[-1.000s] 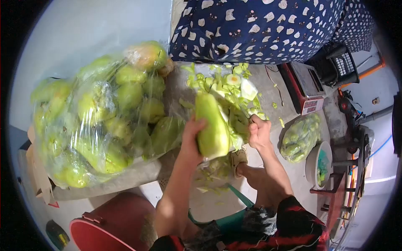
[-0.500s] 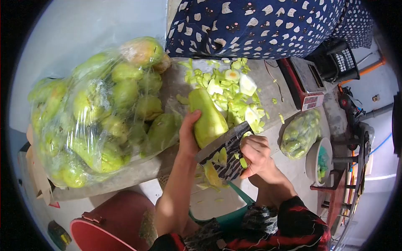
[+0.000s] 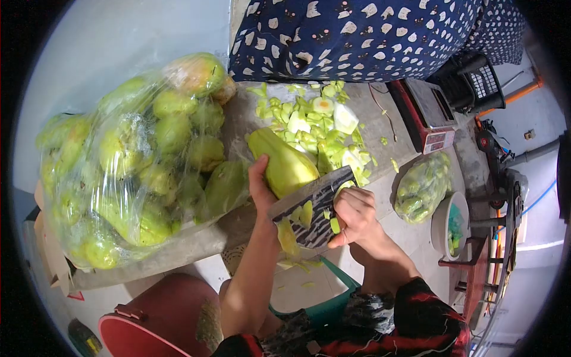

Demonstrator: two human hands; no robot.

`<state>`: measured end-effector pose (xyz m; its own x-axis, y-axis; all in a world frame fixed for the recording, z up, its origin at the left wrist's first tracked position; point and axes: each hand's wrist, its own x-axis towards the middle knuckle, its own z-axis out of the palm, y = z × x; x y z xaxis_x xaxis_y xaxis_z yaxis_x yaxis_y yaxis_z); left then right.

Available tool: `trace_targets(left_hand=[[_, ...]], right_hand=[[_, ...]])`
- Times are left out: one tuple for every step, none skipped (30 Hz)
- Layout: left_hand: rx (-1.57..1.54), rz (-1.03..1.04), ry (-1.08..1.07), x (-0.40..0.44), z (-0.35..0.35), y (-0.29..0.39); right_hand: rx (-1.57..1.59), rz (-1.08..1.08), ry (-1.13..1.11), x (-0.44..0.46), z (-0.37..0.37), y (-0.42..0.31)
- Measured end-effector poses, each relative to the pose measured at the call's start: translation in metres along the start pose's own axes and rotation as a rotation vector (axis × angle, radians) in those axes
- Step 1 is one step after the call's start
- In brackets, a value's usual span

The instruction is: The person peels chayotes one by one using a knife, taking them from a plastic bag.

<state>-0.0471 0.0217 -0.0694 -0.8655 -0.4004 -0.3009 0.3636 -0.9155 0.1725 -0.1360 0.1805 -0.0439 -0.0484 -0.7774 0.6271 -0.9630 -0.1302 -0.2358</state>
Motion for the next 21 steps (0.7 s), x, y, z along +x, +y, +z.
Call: trace_targets(left_hand=[[-0.015, 0.002, -0.015, 0.001, -0.002, 0.0], [-0.029, 0.004, -0.029, 0.001, -0.002, 0.0], [-0.024, -0.001, -0.032, -0.001, 0.001, -0.001], [-0.016, 0.011, -0.041, -0.006, 0.006, -0.001], [-0.009, 0.024, -0.05, -0.009, 0.009, -0.002], [-0.003, 0.02, -0.05, -0.008, 0.006, -0.002], [0.03, 0.032, -0.077, -0.006, 0.0, -0.001], [0.062, 0.045, -0.102, -0.005, -0.005, 0.001], [0.064, 0.043, -0.099, -0.005, -0.008, 0.001], [0.049, 0.065, -0.102, -0.004, -0.011, 0.002], [0.034, 0.088, -0.104, -0.005, -0.013, 0.001], [0.033, 0.087, -0.099, -0.004, -0.015, 0.001], [0.025, 0.097, -0.101, -0.003, -0.016, 0.001], [0.018, 0.108, -0.105, -0.002, -0.016, 0.002], [0.018, 0.11, -0.105, -0.003, -0.015, 0.002], [0.016, 0.117, -0.092, -0.003, -0.014, 0.001], [0.014, 0.124, -0.08, -0.004, -0.013, 0.0], [0.016, 0.124, -0.083, -0.003, -0.014, 0.0], [-0.035, 0.097, -0.106, -0.002, -0.016, 0.0], [-0.086, 0.07, -0.132, -0.001, -0.017, 0.001], [-0.083, 0.071, -0.14, -0.001, -0.013, 0.002]], right_hand=[[-0.003, 0.012, 0.015, 0.001, 0.002, 0.0], [-0.007, 0.014, 0.019, 0.001, 0.003, 0.001], [-0.004, 0.034, 0.033, 0.0, 0.004, 0.002], [0.0, 0.055, 0.048, -0.001, 0.006, 0.003], [0.02, 0.062, 0.057, -0.002, 0.007, 0.003], [0.019, 0.066, 0.063, -0.002, 0.006, 0.003], [0.017, 0.055, 0.059, -0.003, 0.006, 0.002], [0.017, 0.045, 0.054, -0.004, 0.006, 0.002], [0.019, 0.049, 0.054, -0.004, 0.005, 0.002], [0.015, 0.032, 0.046, -0.005, 0.004, 0.002], [0.012, 0.016, 0.038, -0.006, 0.003, 0.001], [0.015, 0.019, 0.036, -0.008, 0.003, 0.001], [0.035, 0.019, 0.035, -0.008, 0.004, 0.001], [0.054, 0.017, 0.035, -0.008, 0.004, 0.002], [0.055, 0.015, 0.036, -0.009, 0.005, 0.002], [0.058, 0.021, 0.045, -0.009, 0.006, 0.002], [0.06, 0.026, 0.054, -0.008, 0.007, 0.003], [0.058, 0.024, 0.058, -0.008, 0.007, 0.003], [0.055, 0.031, 0.044, -0.008, 0.008, 0.002], [0.051, 0.034, 0.03, -0.007, 0.009, 0.003], [0.061, 0.022, 0.043, -0.005, 0.011, 0.004]])
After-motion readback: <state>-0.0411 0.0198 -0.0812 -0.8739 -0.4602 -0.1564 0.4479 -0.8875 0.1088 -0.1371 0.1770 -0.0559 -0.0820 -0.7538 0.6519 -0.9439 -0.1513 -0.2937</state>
